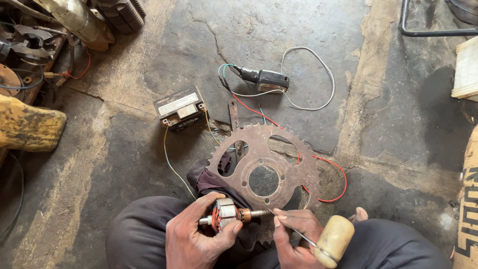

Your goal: The person sits on the workshop floor and works on a starter motor drive assembly, holding the armature and using a screwdriver to position a spring on the shaft while tapping it with a mallet. They repeatedly reposition the component and continue working the spring into place.

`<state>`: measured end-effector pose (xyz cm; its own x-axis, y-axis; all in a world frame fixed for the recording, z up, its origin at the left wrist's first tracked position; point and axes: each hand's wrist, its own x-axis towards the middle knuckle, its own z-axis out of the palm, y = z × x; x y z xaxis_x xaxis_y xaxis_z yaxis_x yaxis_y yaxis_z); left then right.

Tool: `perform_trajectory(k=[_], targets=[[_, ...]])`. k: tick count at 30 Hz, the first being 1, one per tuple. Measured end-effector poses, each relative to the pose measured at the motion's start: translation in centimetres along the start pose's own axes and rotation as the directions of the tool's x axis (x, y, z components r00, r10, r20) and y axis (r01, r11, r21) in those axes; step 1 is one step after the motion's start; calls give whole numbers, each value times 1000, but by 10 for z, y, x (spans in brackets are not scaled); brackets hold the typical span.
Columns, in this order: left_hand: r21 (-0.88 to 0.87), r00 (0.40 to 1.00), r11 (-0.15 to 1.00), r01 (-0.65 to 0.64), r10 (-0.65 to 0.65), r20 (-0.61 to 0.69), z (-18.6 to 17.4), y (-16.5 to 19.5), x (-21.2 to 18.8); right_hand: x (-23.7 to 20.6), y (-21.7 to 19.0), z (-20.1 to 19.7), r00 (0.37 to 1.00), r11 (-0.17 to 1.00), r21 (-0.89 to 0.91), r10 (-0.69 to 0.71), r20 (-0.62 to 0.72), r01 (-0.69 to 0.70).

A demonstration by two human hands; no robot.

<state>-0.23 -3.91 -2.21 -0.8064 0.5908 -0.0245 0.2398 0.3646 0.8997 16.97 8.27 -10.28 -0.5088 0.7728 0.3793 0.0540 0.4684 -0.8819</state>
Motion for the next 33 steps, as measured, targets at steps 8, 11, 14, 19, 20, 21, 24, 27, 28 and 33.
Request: perform_trajectory(k=[8, 11, 14, 19, 20, 21, 24, 27, 28, 33], targets=[[-19, 1000, 1000, 8, -8, 5, 0, 2, -1, 4, 2, -6, 997, 996, 34, -83, 5, 83], [-9, 1000, 1000, 21, -21, -11, 1, 3, -1, 3, -1, -3, 990, 988, -58, -141, 12, 142], [17, 999, 1000, 7, -6, -35, 2, 4, -1, 5, -5, 0, 983, 975, -129, -182, 1, 181], [29, 999, 999, 18, -17, -48, 3, 8, -1, 7, -13, 7, 990, 977, -164, -139, -20, 134], [41, 999, 999, 1, 1, -54, 3, 9, 0, 8, -14, 9, 994, 980, -170, -112, -21, 107], [53, 998, 999, -15, 18, -61, 3, 10, -1, 9, -17, 9, 996, 981, -175, -84, -20, 79], [112, 998, 993, -40, 45, -40, 2, 14, 0, 14, -25, 13, 996, 988, -154, -9, -92, -5], [90, 996, 995, -49, 55, -68, 2, 16, 1, 22, -34, 14, 989, 981, -140, 122, -83, -133], [92, 997, 995, -36, 42, -69, 1, 17, 2, 24, -37, 16, 984, 980, -121, 149, -101, -161], [156, 998, 988, 20, -12, -55, 2, 17, 1, 32, -40, 21, 974, 971, -124, 192, -121, -207]])
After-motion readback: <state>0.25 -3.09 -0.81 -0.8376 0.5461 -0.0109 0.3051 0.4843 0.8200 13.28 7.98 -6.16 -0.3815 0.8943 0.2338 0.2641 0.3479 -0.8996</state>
